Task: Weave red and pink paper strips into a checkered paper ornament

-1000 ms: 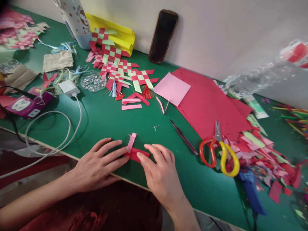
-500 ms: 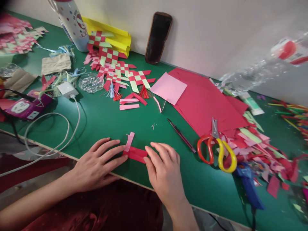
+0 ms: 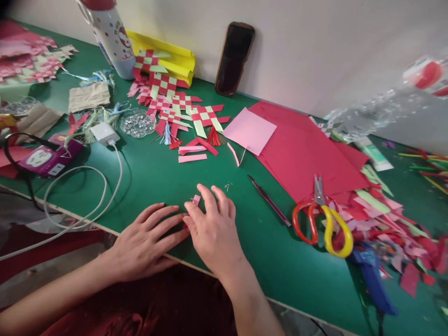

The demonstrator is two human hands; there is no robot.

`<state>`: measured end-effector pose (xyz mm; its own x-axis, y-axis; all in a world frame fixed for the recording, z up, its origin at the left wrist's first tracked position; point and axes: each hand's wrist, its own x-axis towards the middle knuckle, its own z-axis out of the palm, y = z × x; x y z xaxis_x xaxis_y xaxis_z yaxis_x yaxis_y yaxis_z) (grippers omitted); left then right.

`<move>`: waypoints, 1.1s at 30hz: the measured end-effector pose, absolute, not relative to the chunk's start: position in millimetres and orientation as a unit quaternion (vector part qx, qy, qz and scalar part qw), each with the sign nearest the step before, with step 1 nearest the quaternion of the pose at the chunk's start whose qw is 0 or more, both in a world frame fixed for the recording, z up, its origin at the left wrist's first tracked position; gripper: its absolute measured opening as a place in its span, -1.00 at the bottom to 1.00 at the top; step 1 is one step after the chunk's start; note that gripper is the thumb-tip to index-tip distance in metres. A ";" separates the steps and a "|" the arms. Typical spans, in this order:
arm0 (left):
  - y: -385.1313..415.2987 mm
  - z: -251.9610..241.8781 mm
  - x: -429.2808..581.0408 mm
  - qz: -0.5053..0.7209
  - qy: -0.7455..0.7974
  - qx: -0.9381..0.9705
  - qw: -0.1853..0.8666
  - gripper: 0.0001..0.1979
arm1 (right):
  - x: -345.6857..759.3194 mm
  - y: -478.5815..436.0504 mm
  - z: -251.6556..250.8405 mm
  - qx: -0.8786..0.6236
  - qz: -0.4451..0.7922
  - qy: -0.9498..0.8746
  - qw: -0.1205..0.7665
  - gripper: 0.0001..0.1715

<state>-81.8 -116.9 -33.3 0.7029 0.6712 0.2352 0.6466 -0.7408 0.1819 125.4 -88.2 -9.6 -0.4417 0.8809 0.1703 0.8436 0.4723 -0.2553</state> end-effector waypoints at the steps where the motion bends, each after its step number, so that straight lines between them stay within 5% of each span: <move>1: -116.8 -33.0 -82.0 0.143 0.357 0.922 0.045 -0.46 | 126.9 -87.9 -10.4 -0.512 0.059 -0.845 0.143 -0.70; 9: -118.9 -35.2 -82.1 0.147 0.366 0.917 0.055 -0.49 | 149.4 -94.1 -9.7 -0.522 0.036 -0.816 0.247 -0.61; 13: -118.2 -34.2 -81.7 0.151 0.364 0.917 0.060 -0.53 | 150.7 -103.9 -11.2 -0.496 0.051 -0.839 0.215 -0.75; 33: -116.1 -31.2 -81.8 0.128 0.356 0.923 0.066 -0.48 | 146.5 -103.6 -21.3 -0.514 0.090 -0.825 0.217 -0.78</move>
